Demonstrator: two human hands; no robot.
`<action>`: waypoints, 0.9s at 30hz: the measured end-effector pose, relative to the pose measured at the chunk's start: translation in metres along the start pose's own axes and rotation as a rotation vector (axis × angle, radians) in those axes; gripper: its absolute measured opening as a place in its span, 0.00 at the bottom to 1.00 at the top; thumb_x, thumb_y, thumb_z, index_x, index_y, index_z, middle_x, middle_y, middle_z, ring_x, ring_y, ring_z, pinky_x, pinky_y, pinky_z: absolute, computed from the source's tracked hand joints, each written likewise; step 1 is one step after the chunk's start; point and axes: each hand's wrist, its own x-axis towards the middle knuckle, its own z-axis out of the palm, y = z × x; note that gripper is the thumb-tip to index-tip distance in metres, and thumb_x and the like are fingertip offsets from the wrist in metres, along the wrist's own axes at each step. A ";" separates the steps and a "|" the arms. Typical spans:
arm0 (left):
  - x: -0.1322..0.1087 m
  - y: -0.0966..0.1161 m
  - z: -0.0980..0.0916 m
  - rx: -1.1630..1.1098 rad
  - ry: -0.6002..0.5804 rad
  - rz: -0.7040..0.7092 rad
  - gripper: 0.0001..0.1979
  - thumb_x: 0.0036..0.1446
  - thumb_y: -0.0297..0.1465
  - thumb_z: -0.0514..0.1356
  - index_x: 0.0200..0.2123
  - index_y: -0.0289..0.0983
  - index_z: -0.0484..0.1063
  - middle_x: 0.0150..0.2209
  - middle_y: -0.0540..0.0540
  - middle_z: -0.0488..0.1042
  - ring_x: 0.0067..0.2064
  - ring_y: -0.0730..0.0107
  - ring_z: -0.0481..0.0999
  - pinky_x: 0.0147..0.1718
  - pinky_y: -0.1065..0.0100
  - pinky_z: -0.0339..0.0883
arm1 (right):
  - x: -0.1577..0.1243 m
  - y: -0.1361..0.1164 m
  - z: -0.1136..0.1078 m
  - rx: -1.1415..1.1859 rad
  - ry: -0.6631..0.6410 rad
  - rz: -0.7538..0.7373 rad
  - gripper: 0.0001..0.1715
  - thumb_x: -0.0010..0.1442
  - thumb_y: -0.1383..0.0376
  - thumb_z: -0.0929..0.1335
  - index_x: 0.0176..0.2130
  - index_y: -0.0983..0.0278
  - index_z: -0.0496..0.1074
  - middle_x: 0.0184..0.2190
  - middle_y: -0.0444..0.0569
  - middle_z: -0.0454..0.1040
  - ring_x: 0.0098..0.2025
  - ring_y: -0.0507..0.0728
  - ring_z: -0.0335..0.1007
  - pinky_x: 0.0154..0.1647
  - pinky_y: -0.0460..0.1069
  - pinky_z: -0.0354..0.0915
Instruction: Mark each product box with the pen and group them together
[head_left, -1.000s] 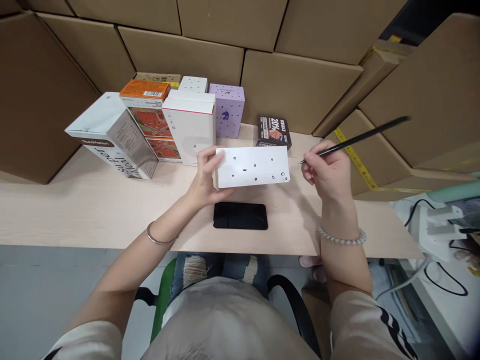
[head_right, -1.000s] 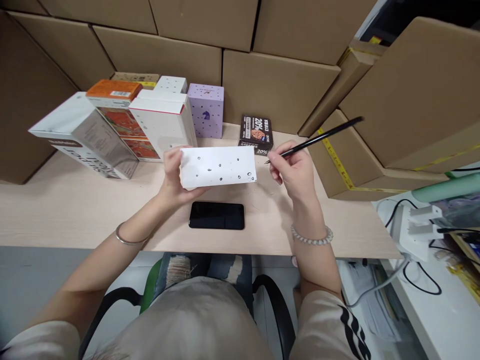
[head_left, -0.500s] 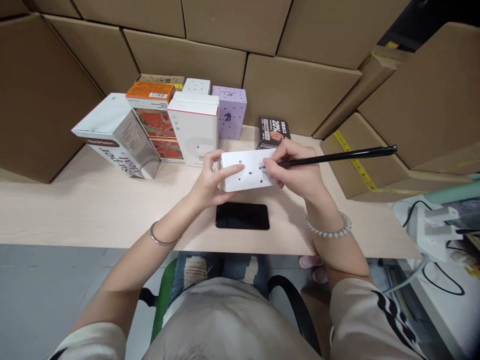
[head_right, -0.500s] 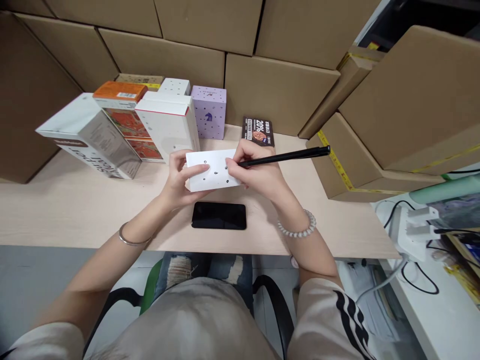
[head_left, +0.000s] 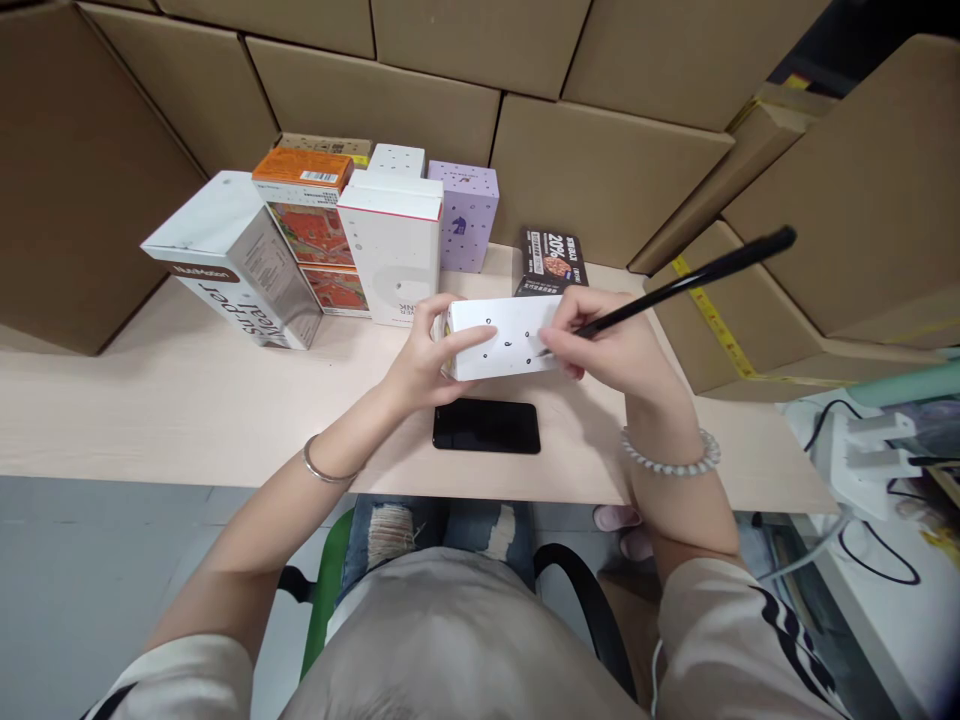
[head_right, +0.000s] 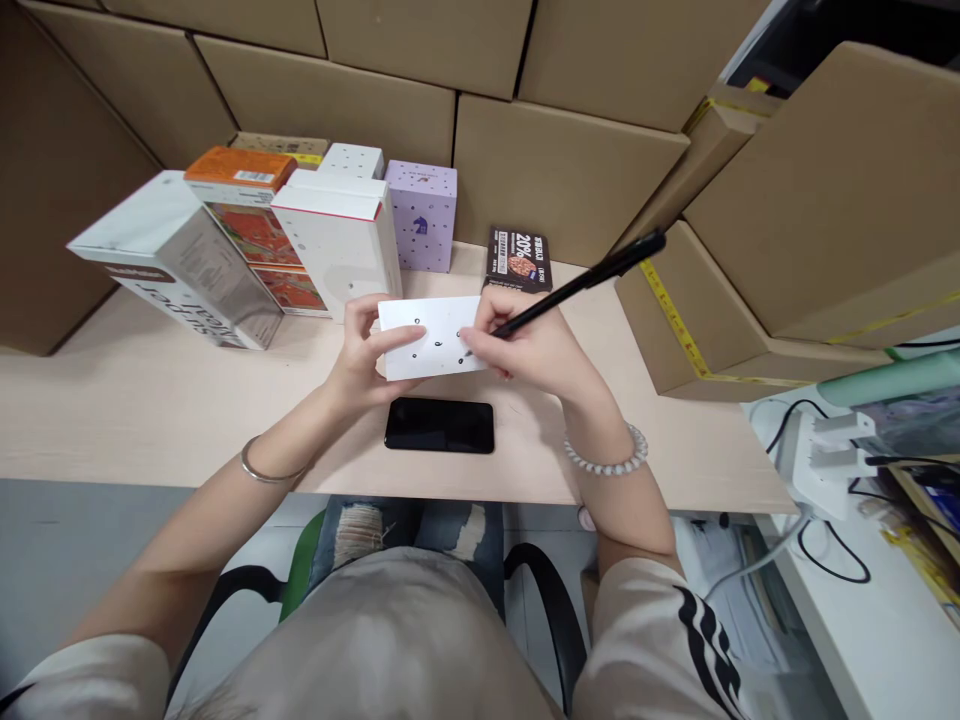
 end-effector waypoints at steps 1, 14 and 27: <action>0.000 -0.001 0.000 -0.001 0.000 -0.011 0.36 0.59 0.36 0.72 0.68 0.57 0.64 0.60 0.41 0.60 0.64 0.51 0.67 0.59 0.46 0.74 | -0.002 0.002 -0.003 0.050 0.026 0.016 0.30 0.60 0.44 0.77 0.22 0.58 0.66 0.13 0.38 0.65 0.13 0.49 0.58 0.15 0.46 0.53; -0.008 -0.013 0.003 0.003 -0.042 -0.155 0.33 0.57 0.49 0.73 0.63 0.54 0.68 0.61 0.40 0.61 0.66 0.46 0.66 0.64 0.39 0.71 | -0.055 0.090 -0.008 -0.719 -0.032 0.560 0.36 0.73 0.47 0.64 0.18 0.59 0.65 0.18 0.52 0.74 0.26 0.60 0.72 0.31 0.53 0.59; -0.004 -0.012 0.005 0.012 0.024 -0.040 0.37 0.59 0.47 0.73 0.67 0.55 0.63 0.60 0.40 0.60 0.65 0.50 0.68 0.62 0.44 0.73 | -0.072 0.076 0.022 -0.936 -0.311 0.154 0.30 0.67 0.45 0.72 0.51 0.68 0.80 0.49 0.64 0.84 0.51 0.70 0.82 0.52 0.61 0.73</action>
